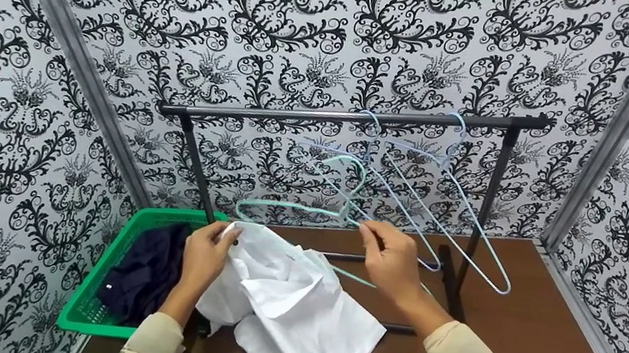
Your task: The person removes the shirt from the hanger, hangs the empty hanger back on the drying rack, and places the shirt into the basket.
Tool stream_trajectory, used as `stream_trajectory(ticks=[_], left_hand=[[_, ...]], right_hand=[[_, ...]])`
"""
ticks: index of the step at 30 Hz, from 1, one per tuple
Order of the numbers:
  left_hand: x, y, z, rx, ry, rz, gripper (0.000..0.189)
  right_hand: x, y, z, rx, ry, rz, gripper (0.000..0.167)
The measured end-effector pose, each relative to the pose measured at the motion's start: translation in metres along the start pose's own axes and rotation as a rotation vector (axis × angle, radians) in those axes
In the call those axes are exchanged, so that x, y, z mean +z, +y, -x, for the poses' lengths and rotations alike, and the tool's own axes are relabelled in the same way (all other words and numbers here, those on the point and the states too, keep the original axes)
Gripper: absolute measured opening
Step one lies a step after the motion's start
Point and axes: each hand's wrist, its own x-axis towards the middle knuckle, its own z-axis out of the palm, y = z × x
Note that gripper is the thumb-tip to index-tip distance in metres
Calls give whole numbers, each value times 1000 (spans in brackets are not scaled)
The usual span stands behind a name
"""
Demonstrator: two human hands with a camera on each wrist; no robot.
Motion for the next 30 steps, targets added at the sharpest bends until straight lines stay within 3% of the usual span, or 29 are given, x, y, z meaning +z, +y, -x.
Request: stream_trajectory(ticks=[5, 11, 18, 23, 30], left_hand=[[-1, 1, 2, 5, -12, 0, 13], [5, 5, 6, 15, -23, 30, 12], [7, 11, 4, 17, -29, 45, 10], [10, 11, 5, 22, -23, 53, 8], [13, 10, 12, 10, -85, 90, 8]], right_hand=[[15, -16, -21, 31, 17, 7, 11], [37, -37, -55, 41, 77, 90, 14], [52, -47, -91, 131, 43, 132, 20], [58, -41, -99, 210, -5, 163, 22], [61, -29, -99, 282, -65, 193, 21]])
